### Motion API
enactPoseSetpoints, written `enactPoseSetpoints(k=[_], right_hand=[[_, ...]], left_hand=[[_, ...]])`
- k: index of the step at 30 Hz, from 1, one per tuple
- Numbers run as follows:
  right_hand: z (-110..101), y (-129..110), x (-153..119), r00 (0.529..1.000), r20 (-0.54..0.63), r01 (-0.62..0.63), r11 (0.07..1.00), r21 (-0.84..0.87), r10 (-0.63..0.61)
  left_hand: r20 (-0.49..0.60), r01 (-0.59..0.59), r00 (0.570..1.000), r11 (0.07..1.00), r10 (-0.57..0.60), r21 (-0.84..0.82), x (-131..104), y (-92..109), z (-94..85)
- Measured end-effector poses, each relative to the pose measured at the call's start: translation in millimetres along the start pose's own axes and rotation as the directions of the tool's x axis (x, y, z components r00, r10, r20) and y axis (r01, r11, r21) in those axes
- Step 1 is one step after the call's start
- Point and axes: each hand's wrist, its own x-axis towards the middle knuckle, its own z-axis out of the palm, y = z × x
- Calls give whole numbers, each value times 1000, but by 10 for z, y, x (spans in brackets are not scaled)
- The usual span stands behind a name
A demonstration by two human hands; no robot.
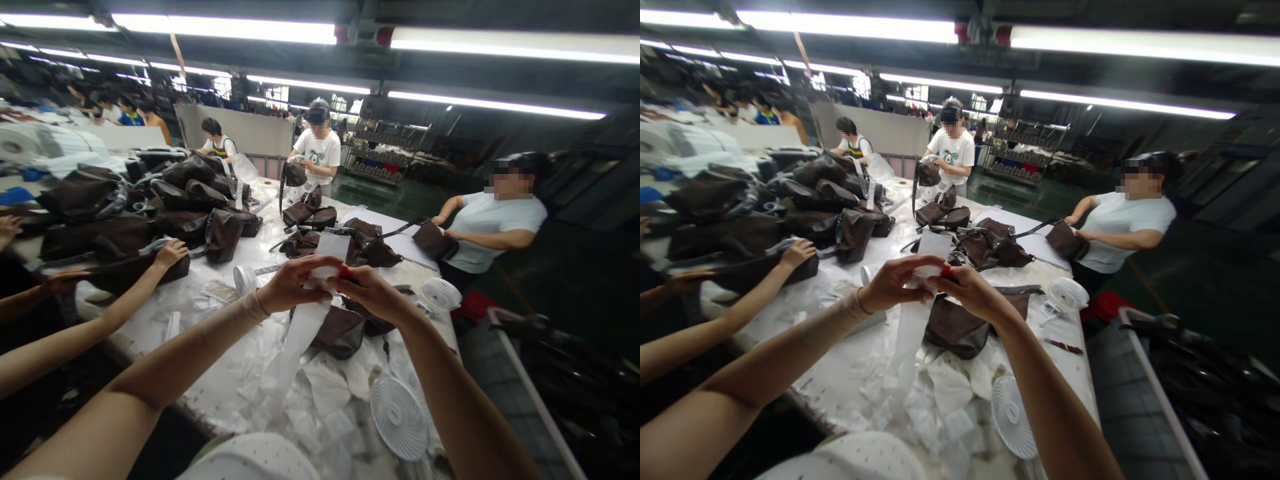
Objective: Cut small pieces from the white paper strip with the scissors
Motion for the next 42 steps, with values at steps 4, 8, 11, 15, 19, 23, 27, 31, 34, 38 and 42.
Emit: enactPoseSetpoints(k=[4, 8, 11, 15, 19, 23, 27, 31, 34, 38, 42], right_hand=[[9, 40, 25, 1000, 18, 13, 1000, 7, -13], [3, 32, 27, 1000, 27, 6, 1000, 0, -6], [-36, 3, -35, 999, 46, -17, 1000, 25, 16], [-28, 73, -140, 994, -69, -70, 986, 152, 82], [200, 266, -139, 946, -279, -52, 928, 368, 163], [505, 383, -75, 901, -376, 51, 809, 586, 215], [714, 399, -28, 868, -411, 148, 644, 750, 279], [793, 414, -39, 853, -433, 165, 634, 755, 293], [756, 398, -109, 839, -497, 170, 761, 626, 222], [566, 255, -190, 784, -619, 232, 904, 360, 45], [341, 83, -118, 734, -675, 252, 895, 368, 71]], left_hand=[[-5, 3, 1000, 1000, -3, 20, -3, 3, 5], [6, 32, 999, 999, -32, 8, -8, -1, -3], [-4, 70, 998, 997, -70, -21, -28, -16, -31], [-40, 95, 995, 995, -96, -32, -45, -28, -62], [-30, 82, 996, 997, -82, -10, -16, -25, -40], [-21, 40, 999, 997, -39, 72, 6, -32, -8], [-17, 39, 999, 994, -37, 103, -21, -52, 13], [20, 38, 999, 984, -42, 172, -53, -61, 10], [57, 29, 998, 988, -38, 153, -70, -62, -31], [66, 22, 997, 985, -33, 171, -99, -81, -79], [67, -51, 997, 957, 33, 286, -138, -130, -19]])
